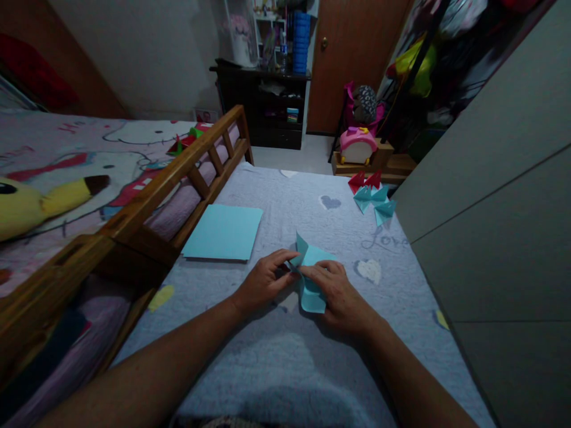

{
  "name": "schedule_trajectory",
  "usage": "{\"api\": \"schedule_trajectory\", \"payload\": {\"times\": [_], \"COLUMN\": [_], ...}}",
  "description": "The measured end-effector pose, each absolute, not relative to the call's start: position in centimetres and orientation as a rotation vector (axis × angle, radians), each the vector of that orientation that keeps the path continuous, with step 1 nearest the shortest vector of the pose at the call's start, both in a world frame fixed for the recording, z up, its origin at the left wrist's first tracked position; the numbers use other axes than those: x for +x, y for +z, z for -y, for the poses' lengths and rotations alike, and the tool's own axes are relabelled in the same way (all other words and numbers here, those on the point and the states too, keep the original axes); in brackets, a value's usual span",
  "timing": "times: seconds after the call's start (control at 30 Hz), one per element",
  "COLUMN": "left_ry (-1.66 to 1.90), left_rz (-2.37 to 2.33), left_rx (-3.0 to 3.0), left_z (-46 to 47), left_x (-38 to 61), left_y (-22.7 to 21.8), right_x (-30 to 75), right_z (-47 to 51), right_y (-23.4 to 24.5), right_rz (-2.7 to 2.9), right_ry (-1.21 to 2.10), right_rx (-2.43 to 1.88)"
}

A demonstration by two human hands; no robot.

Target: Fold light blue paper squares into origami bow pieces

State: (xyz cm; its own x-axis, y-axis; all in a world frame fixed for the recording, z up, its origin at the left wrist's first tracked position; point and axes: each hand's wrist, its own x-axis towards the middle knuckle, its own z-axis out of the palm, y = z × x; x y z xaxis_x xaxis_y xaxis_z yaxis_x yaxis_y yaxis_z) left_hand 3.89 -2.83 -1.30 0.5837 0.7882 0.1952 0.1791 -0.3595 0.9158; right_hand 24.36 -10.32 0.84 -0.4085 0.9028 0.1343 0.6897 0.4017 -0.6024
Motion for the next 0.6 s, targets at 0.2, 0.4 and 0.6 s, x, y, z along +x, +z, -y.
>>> {"api": "schedule_trajectory", "payload": {"times": [0.2, 0.4, 0.6], "left_ry": [0.845, 0.917, 0.930], "left_rz": [-0.752, -0.859, -0.909], "left_rx": [1.824, 1.631, 1.378], "left_z": [2.7, 2.7, 2.4], "left_x": [4.2, 4.5, 4.3], "left_y": [-1.3, -1.4, -1.5], "right_x": [24.1, 25.8, 28.2], "right_z": [10.0, 9.6, 9.0], "right_y": [1.3, 0.1, -2.7], "right_rz": [2.245, 2.099, 1.748], "right_ry": [0.637, 0.573, 0.245], "right_rx": [-1.350, -1.366, -1.760]}}
